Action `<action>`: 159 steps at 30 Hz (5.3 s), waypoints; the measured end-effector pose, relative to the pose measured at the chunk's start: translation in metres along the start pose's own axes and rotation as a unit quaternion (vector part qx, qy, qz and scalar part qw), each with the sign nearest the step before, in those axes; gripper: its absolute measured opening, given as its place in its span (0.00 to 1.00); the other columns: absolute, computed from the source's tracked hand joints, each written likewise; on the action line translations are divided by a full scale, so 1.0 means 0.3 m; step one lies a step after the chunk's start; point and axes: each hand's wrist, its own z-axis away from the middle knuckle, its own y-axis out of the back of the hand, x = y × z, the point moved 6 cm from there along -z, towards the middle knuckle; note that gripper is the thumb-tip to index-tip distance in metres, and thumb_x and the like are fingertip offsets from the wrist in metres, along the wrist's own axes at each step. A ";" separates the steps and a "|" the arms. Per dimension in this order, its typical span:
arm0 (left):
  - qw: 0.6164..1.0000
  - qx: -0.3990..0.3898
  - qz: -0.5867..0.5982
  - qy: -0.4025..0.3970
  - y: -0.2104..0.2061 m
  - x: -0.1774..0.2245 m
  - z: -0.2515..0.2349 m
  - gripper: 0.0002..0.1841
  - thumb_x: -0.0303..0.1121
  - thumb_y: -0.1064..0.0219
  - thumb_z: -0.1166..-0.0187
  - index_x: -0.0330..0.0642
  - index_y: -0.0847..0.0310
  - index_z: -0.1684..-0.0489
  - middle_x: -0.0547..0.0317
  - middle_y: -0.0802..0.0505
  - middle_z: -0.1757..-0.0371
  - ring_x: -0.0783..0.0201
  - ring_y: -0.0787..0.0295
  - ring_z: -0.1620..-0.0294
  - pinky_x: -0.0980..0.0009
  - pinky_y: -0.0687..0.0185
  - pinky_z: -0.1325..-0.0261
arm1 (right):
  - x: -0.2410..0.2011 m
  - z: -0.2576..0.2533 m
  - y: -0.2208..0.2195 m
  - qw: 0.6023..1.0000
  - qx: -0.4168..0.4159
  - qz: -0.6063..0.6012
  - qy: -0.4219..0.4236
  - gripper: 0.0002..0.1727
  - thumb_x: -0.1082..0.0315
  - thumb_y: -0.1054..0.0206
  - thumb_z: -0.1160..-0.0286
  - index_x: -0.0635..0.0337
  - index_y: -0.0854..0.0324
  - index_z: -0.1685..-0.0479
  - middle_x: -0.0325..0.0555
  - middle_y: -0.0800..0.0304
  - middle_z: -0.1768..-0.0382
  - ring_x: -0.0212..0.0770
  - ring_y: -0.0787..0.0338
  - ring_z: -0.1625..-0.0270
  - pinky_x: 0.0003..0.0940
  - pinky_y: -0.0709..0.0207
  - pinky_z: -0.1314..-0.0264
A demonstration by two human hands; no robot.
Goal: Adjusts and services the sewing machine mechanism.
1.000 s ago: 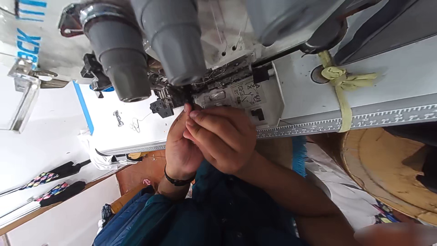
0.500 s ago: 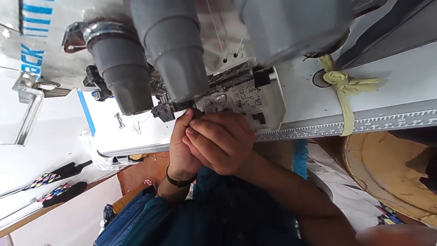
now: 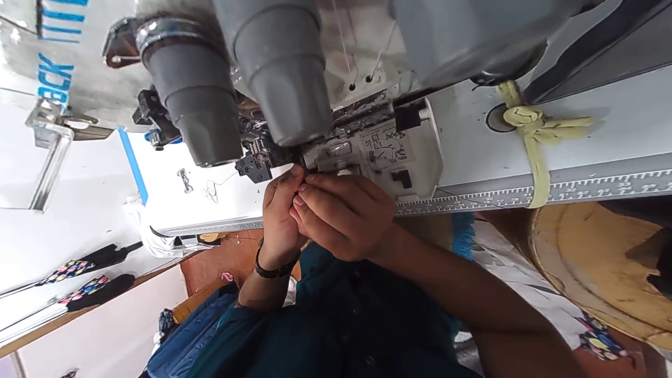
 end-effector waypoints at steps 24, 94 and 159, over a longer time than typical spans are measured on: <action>0.983 -0.073 -0.166 -0.018 0.011 -0.011 -0.009 0.20 0.29 0.54 0.08 0.48 0.17 0.71 0.78 0.18 0.83 0.86 0.25 0.84 0.88 0.28 0.79 | 0.013 0.074 0.026 0.997 -0.038 0.064 -0.004 0.07 0.71 0.38 0.15 0.60 0.13 0.54 0.48 0.02 0.51 0.43 0.05 0.48 0.34 0.20 0.40; 0.969 -0.130 -0.206 0.049 0.009 -0.006 -0.029 0.23 0.40 0.53 0.05 0.45 0.20 0.75 0.72 0.22 0.90 0.80 0.31 0.94 0.85 0.34 0.90 | -0.068 0.052 0.012 0.985 0.008 0.142 -0.093 0.05 0.74 0.29 0.25 0.62 0.09 0.67 0.50 0.08 0.68 0.42 0.10 0.63 0.32 0.16 0.61; 0.990 -0.111 -0.067 0.059 -0.062 0.005 -0.025 0.19 0.31 0.52 0.07 0.32 0.13 0.51 0.67 0.21 0.90 0.80 0.30 0.92 0.86 0.32 0.88 | 0.057 0.005 0.105 0.983 0.094 0.037 -0.152 0.05 0.73 0.22 0.30 0.66 0.10 0.68 0.52 0.09 0.67 0.39 0.10 0.63 0.27 0.17 0.62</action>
